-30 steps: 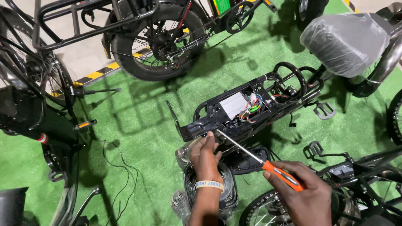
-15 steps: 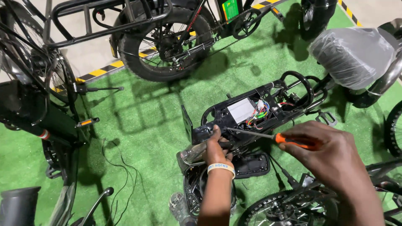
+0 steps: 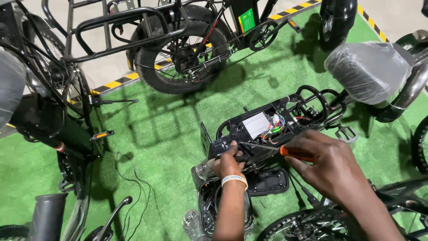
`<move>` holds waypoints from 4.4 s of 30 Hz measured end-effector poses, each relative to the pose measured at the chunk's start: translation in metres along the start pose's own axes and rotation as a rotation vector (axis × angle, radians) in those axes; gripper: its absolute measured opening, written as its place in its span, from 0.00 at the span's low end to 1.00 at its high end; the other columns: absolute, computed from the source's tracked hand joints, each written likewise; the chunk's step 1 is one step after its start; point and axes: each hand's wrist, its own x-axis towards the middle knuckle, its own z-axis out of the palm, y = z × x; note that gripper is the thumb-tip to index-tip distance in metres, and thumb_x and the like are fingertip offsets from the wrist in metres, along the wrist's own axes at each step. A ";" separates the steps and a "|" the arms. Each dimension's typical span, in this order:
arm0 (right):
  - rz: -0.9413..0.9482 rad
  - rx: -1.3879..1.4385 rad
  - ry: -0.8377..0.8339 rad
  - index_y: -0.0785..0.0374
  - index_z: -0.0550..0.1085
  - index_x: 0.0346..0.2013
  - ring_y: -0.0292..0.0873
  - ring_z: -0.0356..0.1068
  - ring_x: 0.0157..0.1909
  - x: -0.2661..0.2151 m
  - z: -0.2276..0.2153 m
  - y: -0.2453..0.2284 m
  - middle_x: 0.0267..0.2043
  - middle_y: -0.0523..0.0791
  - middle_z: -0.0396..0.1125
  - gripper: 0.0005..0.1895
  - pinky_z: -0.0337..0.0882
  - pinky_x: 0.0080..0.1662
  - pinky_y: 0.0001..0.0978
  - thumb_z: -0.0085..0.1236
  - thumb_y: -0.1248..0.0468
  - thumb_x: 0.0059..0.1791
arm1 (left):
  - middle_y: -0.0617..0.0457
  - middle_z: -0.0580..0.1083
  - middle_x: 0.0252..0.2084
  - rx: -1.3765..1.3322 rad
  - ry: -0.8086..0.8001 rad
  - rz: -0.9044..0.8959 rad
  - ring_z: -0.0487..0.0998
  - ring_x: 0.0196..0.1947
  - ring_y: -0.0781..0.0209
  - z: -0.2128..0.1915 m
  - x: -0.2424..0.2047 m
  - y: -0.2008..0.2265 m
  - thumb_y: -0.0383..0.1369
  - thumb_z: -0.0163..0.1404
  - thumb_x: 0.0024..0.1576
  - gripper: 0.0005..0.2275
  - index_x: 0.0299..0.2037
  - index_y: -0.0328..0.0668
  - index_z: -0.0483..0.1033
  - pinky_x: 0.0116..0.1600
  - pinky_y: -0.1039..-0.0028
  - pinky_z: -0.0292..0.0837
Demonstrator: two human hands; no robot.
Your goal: The person assembles the rear section of an electric bicycle by securing a metal bracket to the frame using a screwdriver. They then place a gray seat onto the frame and adjust its position.
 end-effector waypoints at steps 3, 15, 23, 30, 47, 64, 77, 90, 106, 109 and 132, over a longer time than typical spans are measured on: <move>0.002 -0.014 -0.029 0.57 0.80 0.33 0.36 0.78 0.31 0.001 -0.007 -0.004 0.34 0.38 0.74 0.09 0.77 0.34 0.30 0.64 0.61 0.39 | 0.52 0.77 0.32 0.109 -0.026 -0.045 0.76 0.30 0.56 -0.002 -0.004 0.008 0.23 0.61 0.41 0.10 0.32 0.40 0.76 0.43 0.54 0.73; -0.091 -0.087 -0.081 0.57 0.79 0.35 0.42 0.74 0.30 0.009 -0.005 0.000 0.35 0.40 0.73 0.11 0.73 0.31 0.37 0.64 0.58 0.40 | 0.45 0.80 0.40 0.130 -0.039 -0.040 0.80 0.39 0.49 -0.003 -0.035 0.024 0.20 0.58 0.43 0.10 0.35 0.33 0.76 0.50 0.52 0.75; -0.295 -0.184 -0.261 0.54 0.75 0.28 0.49 0.69 0.30 0.031 -0.016 0.001 0.29 0.41 0.67 0.04 0.64 0.28 0.45 0.53 0.60 0.44 | 0.50 0.78 0.33 0.108 -0.049 -0.030 0.78 0.33 0.55 -0.004 -0.019 0.012 0.22 0.59 0.41 0.08 0.31 0.36 0.79 0.47 0.54 0.72; -0.352 -0.395 -0.344 0.50 0.75 0.25 0.44 0.69 0.27 0.059 -0.033 -0.026 0.28 0.38 0.68 0.08 0.67 0.24 0.40 0.51 0.60 0.48 | 0.50 0.78 0.33 0.073 -0.017 -0.017 0.79 0.32 0.52 -0.002 -0.019 0.011 0.21 0.60 0.39 0.10 0.32 0.34 0.79 0.46 0.51 0.72; -0.331 -0.397 -0.375 0.50 0.75 0.32 0.41 0.70 0.28 0.059 -0.028 -0.022 0.31 0.37 0.68 0.08 0.73 0.25 0.35 0.54 0.68 0.42 | 0.52 0.78 0.35 0.124 -0.025 -0.020 0.78 0.31 0.57 -0.005 -0.034 0.021 0.21 0.60 0.40 0.10 0.32 0.36 0.77 0.49 0.51 0.71; -0.384 -0.448 -0.350 0.47 0.76 0.32 0.48 0.72 0.33 0.054 -0.029 -0.014 0.36 0.39 0.69 0.05 0.72 0.29 0.46 0.54 0.58 0.43 | 0.55 0.77 0.30 0.117 -0.034 -0.027 0.76 0.27 0.59 -0.006 -0.021 0.015 0.23 0.60 0.36 0.11 0.29 0.41 0.77 0.44 0.55 0.72; -0.601 -0.470 -0.394 0.51 0.74 0.27 0.46 0.68 0.32 0.085 -0.027 -0.026 0.34 0.36 0.70 0.09 0.72 0.28 0.44 0.52 0.71 0.41 | 0.49 0.76 0.27 0.126 -0.041 -0.003 0.75 0.26 0.57 -0.006 -0.019 0.014 0.23 0.61 0.35 0.11 0.30 0.32 0.81 0.36 0.61 0.74; -0.945 -0.498 -0.242 0.47 0.67 0.18 0.43 0.59 0.29 0.091 -0.010 -0.012 0.19 0.36 0.55 0.08 0.67 0.32 0.35 0.52 0.67 0.35 | 0.40 0.74 0.36 0.069 -0.139 0.009 0.79 0.35 0.45 -0.015 0.016 -0.006 0.20 0.65 0.35 0.24 0.42 0.31 0.69 0.48 0.49 0.71; -0.510 -0.234 -0.355 0.56 0.71 0.24 0.49 0.69 0.28 0.065 -0.033 -0.009 0.26 0.43 0.66 0.01 0.69 0.29 0.42 0.52 0.65 0.39 | 0.44 0.76 0.30 0.098 -0.119 -0.037 0.78 0.30 0.51 -0.009 -0.010 0.013 0.22 0.62 0.36 0.15 0.34 0.33 0.76 0.42 0.57 0.73; -0.488 -0.222 -0.361 0.57 0.71 0.31 0.50 0.66 0.29 0.060 -0.030 0.005 0.31 0.44 0.66 0.05 0.66 0.31 0.47 0.49 0.62 0.42 | 0.50 0.75 0.25 0.162 -0.097 -0.058 0.75 0.26 0.60 -0.007 -0.009 0.014 0.24 0.60 0.37 0.09 0.30 0.37 0.81 0.39 0.64 0.72; -0.526 -0.158 -0.192 0.57 0.75 0.42 0.48 0.73 0.39 0.040 -0.024 0.038 0.40 0.45 0.71 0.16 0.78 0.40 0.42 0.54 0.66 0.39 | 0.51 0.79 0.29 0.203 -0.115 -0.033 0.76 0.28 0.60 -0.005 -0.002 0.011 0.24 0.60 0.37 0.11 0.31 0.35 0.82 0.38 0.67 0.71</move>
